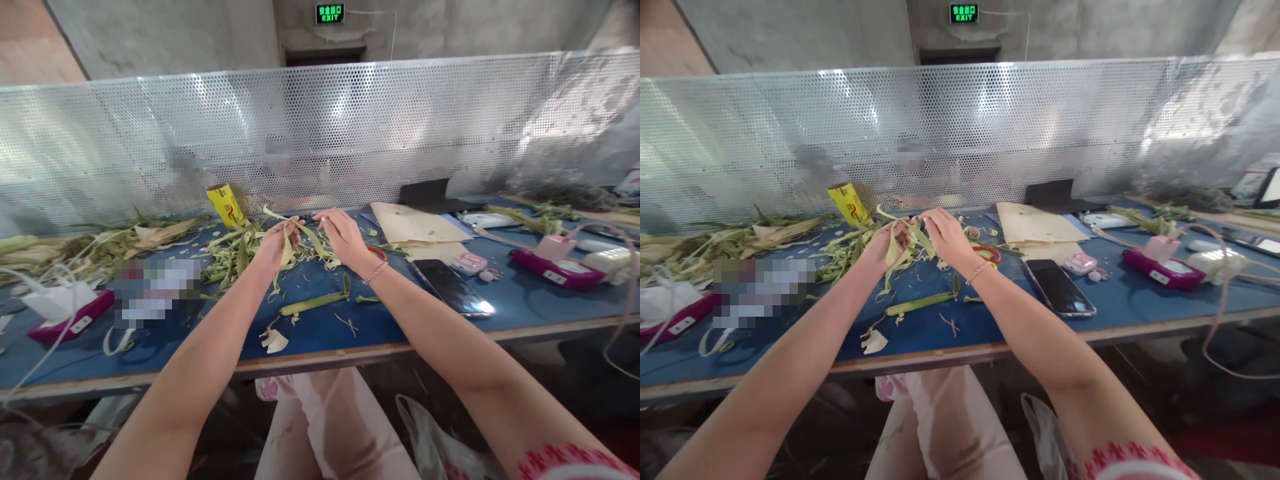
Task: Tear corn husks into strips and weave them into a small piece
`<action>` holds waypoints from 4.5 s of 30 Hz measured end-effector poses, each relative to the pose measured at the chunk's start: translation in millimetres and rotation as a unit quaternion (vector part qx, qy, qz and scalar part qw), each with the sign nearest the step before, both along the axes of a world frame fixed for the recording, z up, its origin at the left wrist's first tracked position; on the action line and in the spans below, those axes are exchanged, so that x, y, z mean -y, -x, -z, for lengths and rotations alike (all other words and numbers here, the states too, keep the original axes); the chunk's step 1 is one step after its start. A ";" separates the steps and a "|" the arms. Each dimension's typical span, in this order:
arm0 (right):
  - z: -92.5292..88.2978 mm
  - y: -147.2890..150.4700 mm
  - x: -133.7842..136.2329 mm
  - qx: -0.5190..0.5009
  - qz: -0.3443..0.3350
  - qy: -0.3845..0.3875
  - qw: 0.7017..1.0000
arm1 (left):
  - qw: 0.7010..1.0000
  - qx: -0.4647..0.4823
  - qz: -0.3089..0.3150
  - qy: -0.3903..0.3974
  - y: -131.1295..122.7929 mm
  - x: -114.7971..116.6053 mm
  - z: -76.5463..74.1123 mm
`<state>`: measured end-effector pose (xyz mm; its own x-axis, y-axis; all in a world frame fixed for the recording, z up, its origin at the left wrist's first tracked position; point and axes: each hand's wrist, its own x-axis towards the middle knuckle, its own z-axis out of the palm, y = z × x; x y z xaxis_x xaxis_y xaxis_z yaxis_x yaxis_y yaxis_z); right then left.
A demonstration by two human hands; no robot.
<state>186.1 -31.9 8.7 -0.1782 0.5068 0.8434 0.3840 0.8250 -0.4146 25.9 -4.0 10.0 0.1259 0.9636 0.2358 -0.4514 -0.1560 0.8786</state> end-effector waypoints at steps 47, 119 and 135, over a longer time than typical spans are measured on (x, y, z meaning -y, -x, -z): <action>-4.7 11.4 -6.8 -0.195 -0.119 0.268 0.936 | 0.954 -0.267 0.072 -0.116 -18.1 12.6 15.0; 4.5 8.9 -12.7 -0.053 -0.038 0.153 0.986 | 0.929 -0.285 -0.100 -0.213 -15.1 23.5 1.4; 8.0 13.7 -19.0 -0.191 -0.225 0.375 0.879 | 0.828 -0.384 -0.190 -0.362 -14.8 29.3 3.6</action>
<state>172.4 -12.9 0.7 -0.2798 0.8962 0.3442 -0.1957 0.2977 -0.9344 40.7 -33.3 6.4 0.2264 0.6087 0.7604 0.4002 -0.7699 0.4971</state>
